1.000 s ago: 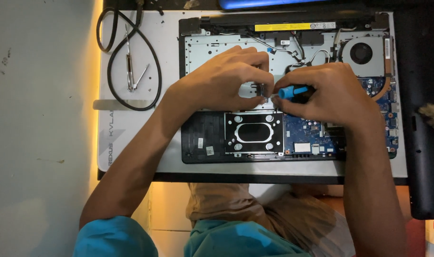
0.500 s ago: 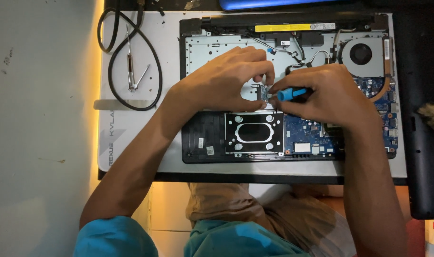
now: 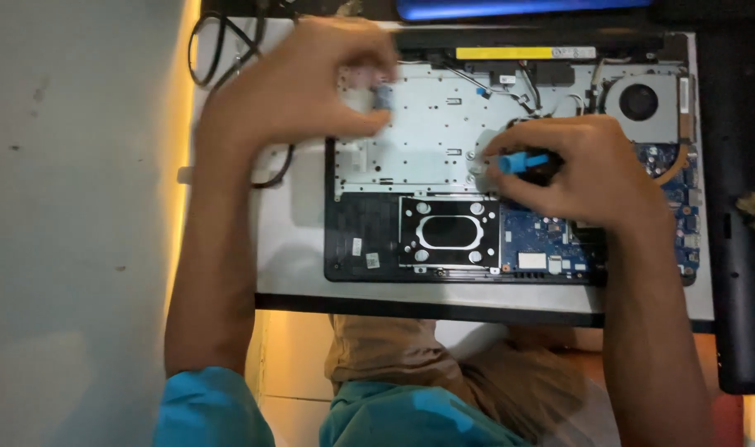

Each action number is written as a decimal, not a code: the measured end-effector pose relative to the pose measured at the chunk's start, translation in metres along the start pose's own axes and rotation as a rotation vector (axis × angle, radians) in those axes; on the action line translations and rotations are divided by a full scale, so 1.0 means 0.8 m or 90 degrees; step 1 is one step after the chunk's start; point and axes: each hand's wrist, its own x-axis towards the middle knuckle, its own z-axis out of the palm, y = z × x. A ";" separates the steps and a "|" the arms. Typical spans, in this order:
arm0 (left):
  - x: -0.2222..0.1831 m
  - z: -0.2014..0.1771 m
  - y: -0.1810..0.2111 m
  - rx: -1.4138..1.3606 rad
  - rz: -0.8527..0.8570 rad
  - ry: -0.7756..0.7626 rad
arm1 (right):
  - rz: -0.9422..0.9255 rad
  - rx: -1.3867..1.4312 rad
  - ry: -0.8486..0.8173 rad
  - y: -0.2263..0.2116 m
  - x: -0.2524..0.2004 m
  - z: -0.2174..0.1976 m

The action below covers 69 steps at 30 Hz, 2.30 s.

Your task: Disassembling a laptop by removing internal screws and disconnecting cables from the motherboard.

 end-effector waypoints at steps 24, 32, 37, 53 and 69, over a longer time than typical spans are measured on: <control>-0.039 -0.023 0.000 0.093 -0.217 -0.038 | 0.111 -0.171 0.027 0.011 -0.015 0.011; 0.026 0.070 0.066 0.006 0.145 0.004 | 0.121 0.126 0.099 -0.047 0.003 0.001; 0.045 0.110 0.106 -0.006 0.161 0.061 | 0.154 0.225 0.142 -0.070 -0.021 -0.039; 0.067 0.175 0.080 0.101 0.160 0.028 | 0.542 -0.089 0.381 0.249 -0.189 -0.145; 0.064 0.174 0.077 0.049 0.124 0.038 | 0.505 -0.465 0.307 0.321 -0.174 -0.123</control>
